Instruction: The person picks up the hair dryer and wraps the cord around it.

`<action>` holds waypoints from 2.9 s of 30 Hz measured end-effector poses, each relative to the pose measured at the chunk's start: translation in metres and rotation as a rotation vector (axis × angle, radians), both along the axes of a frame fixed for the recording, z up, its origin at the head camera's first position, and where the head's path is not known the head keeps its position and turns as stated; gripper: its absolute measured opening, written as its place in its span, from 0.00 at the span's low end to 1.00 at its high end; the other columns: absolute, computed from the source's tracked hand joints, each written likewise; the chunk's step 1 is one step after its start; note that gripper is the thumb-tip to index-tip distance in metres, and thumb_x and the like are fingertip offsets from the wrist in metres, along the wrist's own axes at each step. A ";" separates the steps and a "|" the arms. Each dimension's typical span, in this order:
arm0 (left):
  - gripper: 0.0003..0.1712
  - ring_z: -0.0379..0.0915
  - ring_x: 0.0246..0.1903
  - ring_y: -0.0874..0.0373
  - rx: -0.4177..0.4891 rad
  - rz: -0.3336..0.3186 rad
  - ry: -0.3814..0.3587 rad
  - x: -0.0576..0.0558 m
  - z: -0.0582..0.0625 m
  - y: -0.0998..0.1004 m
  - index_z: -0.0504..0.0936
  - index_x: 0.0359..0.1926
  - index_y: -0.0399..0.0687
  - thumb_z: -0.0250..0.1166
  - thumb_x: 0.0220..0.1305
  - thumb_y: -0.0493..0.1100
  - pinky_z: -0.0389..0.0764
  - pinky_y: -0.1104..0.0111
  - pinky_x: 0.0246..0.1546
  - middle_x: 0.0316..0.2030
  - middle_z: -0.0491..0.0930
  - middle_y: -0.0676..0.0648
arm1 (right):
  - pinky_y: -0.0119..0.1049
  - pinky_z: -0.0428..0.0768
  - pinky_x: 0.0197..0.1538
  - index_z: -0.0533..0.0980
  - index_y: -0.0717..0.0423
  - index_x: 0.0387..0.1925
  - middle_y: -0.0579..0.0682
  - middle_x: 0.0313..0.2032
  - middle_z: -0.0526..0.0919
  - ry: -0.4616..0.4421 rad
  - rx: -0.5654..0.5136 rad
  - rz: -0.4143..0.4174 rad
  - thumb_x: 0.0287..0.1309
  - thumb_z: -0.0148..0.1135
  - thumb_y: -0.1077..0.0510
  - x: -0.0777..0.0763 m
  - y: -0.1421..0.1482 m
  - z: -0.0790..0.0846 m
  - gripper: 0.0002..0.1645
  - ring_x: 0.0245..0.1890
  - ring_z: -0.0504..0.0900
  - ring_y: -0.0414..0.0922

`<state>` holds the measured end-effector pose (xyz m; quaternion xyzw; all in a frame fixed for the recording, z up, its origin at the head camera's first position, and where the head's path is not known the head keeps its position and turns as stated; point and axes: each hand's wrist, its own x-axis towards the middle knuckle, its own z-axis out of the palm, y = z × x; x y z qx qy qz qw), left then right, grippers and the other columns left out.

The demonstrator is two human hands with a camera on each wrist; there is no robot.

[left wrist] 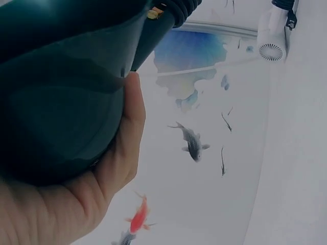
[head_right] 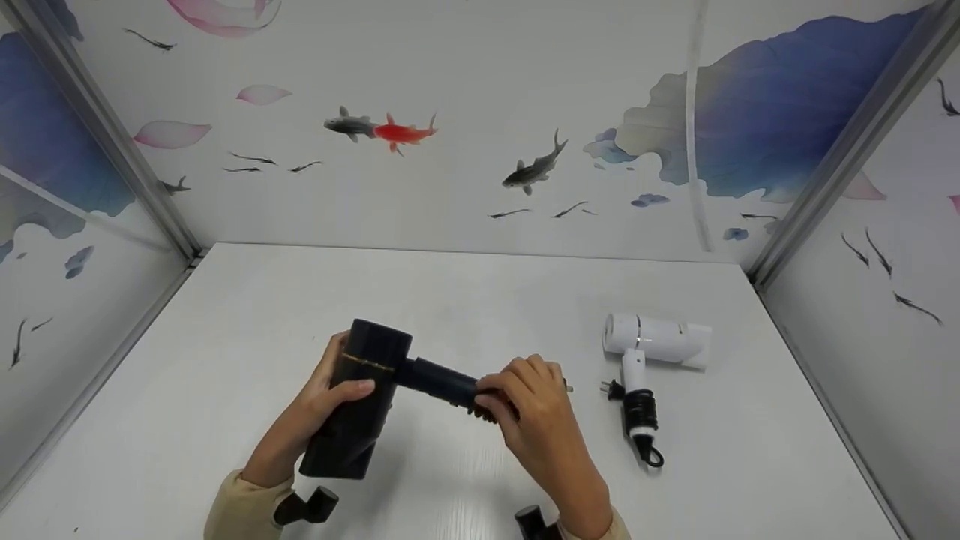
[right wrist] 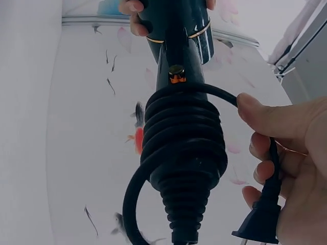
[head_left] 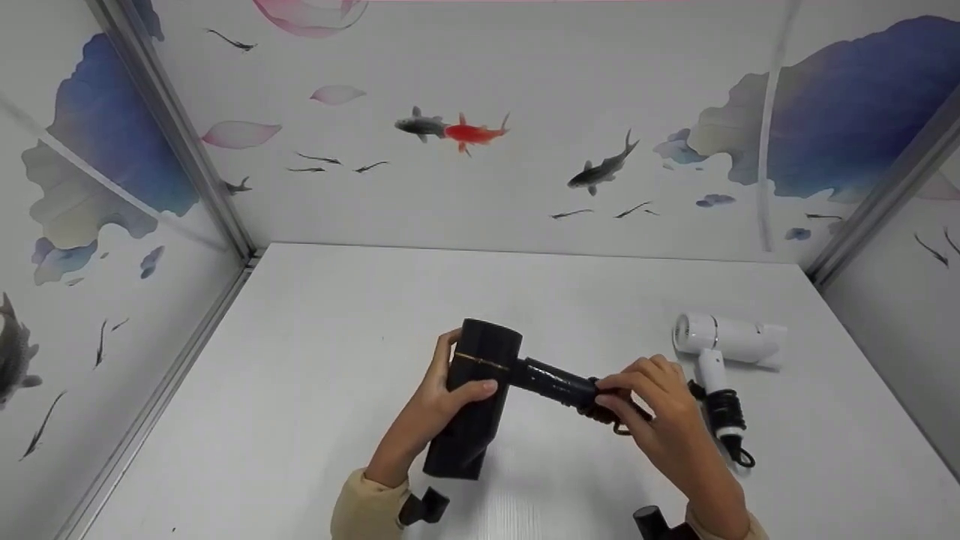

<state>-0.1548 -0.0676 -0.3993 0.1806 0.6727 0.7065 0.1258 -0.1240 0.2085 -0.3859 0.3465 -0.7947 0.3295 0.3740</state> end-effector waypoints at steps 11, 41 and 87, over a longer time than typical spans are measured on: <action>0.38 0.76 0.33 0.53 0.099 -0.170 -0.049 0.001 0.006 -0.011 0.52 0.64 0.57 0.59 0.55 0.45 0.79 0.62 0.31 0.42 0.69 0.42 | 0.23 0.70 0.32 0.80 0.61 0.35 0.50 0.31 0.78 -0.145 -0.116 0.236 0.41 0.66 0.76 0.009 0.008 0.013 0.16 0.32 0.71 0.36; 0.40 0.76 0.37 0.52 0.087 -0.090 -0.083 0.007 0.013 -0.012 0.53 0.66 0.57 0.62 0.54 0.45 0.79 0.60 0.35 0.44 0.72 0.42 | 0.22 0.78 0.39 0.81 0.56 0.41 0.48 0.35 0.85 -0.479 -0.060 0.131 0.56 0.57 0.72 0.015 0.003 0.007 0.14 0.34 0.82 0.33; 0.32 0.76 0.48 0.52 0.080 0.006 -0.129 -0.012 0.001 -0.026 0.48 0.72 0.56 0.35 0.72 0.60 0.76 0.63 0.47 0.63 0.65 0.36 | 0.34 0.77 0.35 0.67 0.66 0.57 0.55 0.39 0.76 -1.174 -0.277 0.273 0.55 0.62 0.61 0.002 -0.014 -0.003 0.29 0.33 0.76 0.43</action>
